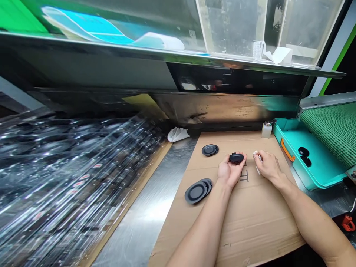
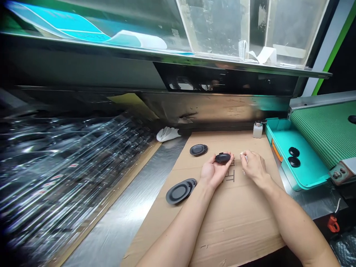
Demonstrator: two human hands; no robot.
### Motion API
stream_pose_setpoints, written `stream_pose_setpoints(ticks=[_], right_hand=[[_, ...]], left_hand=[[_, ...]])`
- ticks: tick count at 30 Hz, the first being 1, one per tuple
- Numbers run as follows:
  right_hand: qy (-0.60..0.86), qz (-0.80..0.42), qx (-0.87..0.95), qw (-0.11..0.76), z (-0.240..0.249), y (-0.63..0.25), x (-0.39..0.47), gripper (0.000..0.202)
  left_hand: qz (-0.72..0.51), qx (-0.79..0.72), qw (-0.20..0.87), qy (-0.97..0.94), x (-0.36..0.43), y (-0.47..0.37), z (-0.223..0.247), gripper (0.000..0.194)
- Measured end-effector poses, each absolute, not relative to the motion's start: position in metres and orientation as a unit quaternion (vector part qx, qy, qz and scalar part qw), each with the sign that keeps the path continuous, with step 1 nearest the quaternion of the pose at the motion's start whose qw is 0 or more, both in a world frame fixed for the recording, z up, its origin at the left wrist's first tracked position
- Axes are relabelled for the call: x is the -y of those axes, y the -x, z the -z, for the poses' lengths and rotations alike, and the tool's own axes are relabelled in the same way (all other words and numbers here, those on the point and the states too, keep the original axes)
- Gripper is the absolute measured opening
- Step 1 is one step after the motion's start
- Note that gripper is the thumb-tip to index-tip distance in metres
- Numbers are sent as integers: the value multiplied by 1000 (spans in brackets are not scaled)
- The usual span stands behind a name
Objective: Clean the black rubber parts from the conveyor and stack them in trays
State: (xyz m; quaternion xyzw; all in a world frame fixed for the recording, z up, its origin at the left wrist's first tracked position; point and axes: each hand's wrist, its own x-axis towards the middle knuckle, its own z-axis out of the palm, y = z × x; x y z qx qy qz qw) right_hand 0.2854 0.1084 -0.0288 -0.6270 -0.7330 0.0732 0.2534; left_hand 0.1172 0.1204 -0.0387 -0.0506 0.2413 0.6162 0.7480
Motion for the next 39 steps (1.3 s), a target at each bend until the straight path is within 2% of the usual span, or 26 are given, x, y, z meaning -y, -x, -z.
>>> stream_pose_setpoints(ticks=[4,10,18,24,28,33,39], right_hand=[[584,-85,746,310,35,-287,-113,22],[552,-87,770,309,30,-286,-113,26],[573,-146,721,362,27,-288,-115,28],[603,-92,692,386,29,-296,-118,25],[652,-28,674,347,17,-312,-149,28],[731,65,630,253,-34,-336,-218,35],[721,62,668,174,-73,-348,-274,29]], left_hand=[[-624,-228,744,68,-119,-116,32,41],[-614,-236,751,56,-116,-116,29,46],[-614,-241,750,47,-116,-117,31,47],[-616,-274,738,1,-121,-125,42,47],[-594,-302,743,-61,-122,-133,45,45],[-587,-292,747,-106,-121,-136,44,44],[-592,-280,748,-110,-122,-136,48,45]])
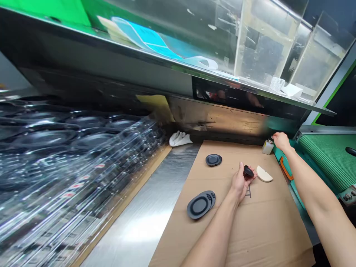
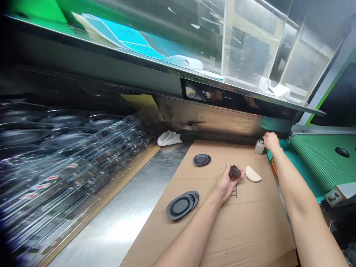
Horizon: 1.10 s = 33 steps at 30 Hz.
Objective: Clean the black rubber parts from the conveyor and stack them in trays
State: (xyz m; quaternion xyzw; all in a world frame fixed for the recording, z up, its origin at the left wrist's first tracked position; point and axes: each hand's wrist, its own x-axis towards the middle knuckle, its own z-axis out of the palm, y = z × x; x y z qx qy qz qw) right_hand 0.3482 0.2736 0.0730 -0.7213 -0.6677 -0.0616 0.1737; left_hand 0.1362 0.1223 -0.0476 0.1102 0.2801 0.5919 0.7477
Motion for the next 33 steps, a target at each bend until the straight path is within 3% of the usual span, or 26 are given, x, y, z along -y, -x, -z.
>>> stream_pose_setpoints(ticks=[7,11,15,19,22,28,33], right_hand=[[715,29,684,139,-74,-349,-287,21],[716,32,670,193,-87,-355,-277,21],[705,25,651,280,-86,-349,-253,39],[607,-170,666,398,-56,-321,-211,51],[536,-272,698,388,-27,-301,-173,51],[483,-164,793,332,3,-291,-129,32],[454,-118,816,338,16,-289,-128,24]], left_hand=[[-592,-277,751,-100,-127,-141,49,49],[-593,-271,749,-117,-125,-139,48,50],[-589,-281,748,-123,-127,-138,47,51],[-582,-287,749,-135,-129,-139,50,52],[-585,-283,741,-168,-130,-141,56,53],[-597,-292,708,-240,-132,-146,64,61],[-577,-334,677,-313,-130,-146,67,69]])
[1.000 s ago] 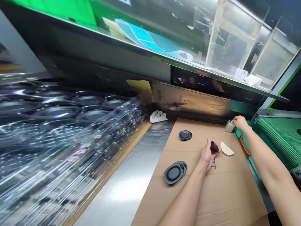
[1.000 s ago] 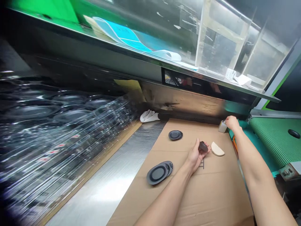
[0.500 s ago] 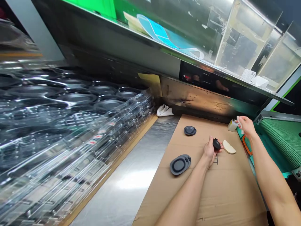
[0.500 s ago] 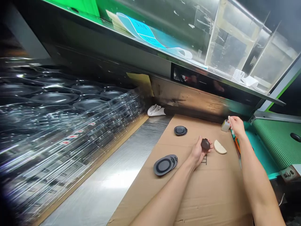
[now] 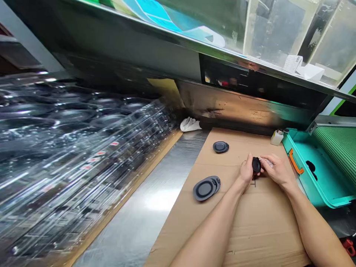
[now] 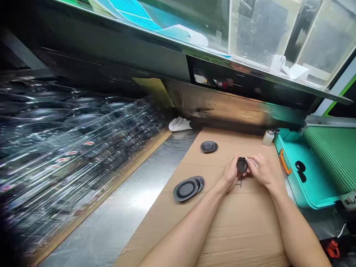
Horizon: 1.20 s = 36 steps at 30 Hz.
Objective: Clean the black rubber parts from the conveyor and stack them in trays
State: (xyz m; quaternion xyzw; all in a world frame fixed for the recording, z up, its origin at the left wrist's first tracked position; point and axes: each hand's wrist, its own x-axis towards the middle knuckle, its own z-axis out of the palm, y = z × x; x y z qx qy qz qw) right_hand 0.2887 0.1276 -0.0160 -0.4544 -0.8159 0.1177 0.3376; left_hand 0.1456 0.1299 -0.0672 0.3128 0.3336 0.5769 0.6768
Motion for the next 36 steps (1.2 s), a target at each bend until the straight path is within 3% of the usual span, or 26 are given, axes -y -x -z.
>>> stream_pose_setpoints(ticks=[6,11,17,23,28,36], right_hand=[[458,-72,836,295,29,-287,-132,18],[464,-52,852,236,24,-291,-130,24],[434,-52,863,254,25,-293,-133,24],[461,-67,859,213,26,-293,-132,23],[456,-85,847,259,20,-289,-130,23],[498,-156,824,219,10,-298,-122,27]], left_hand=[[-524,-420,599,-436,-123,-144,67,74],[-496,-466,578,-450,-118,-147,61,74],[-475,-470,580,-466,-115,-149,58,71],[-473,-483,564,-474,-113,-148,59,71],[-482,-476,571,-464,-112,-149,59,69],[-489,-467,593,-438,-112,-149,60,70]])
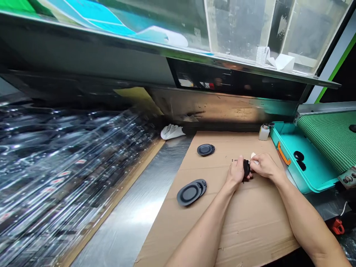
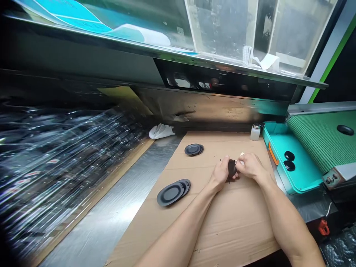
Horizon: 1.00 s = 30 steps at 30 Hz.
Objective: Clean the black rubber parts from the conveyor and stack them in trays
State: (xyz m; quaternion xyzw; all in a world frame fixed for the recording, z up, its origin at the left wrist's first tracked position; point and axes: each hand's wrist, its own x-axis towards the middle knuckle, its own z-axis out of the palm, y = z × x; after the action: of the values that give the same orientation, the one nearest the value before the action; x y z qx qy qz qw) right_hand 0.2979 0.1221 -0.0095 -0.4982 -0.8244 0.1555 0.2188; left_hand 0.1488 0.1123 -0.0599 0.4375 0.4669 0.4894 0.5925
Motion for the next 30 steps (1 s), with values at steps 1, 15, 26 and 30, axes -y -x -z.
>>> stream_pose_setpoints(ticks=[1,15,26,30], right_hand=[[497,-160,822,229,9,-299,-122,27],[446,-88,860,230,17,-296,-128,26],[503,-83,843,169,15,-292,-123,27],[474,-78,849,222,18,-292,-125,28]], left_hand=[[-497,-459,602,-424,-114,-148,61,71],[-470,-484,577,-460,-111,-150,58,69],[-461,-485,536,-516,-104,-148,56,66],[-463,-485,537,-512,-105,-148,56,66]])
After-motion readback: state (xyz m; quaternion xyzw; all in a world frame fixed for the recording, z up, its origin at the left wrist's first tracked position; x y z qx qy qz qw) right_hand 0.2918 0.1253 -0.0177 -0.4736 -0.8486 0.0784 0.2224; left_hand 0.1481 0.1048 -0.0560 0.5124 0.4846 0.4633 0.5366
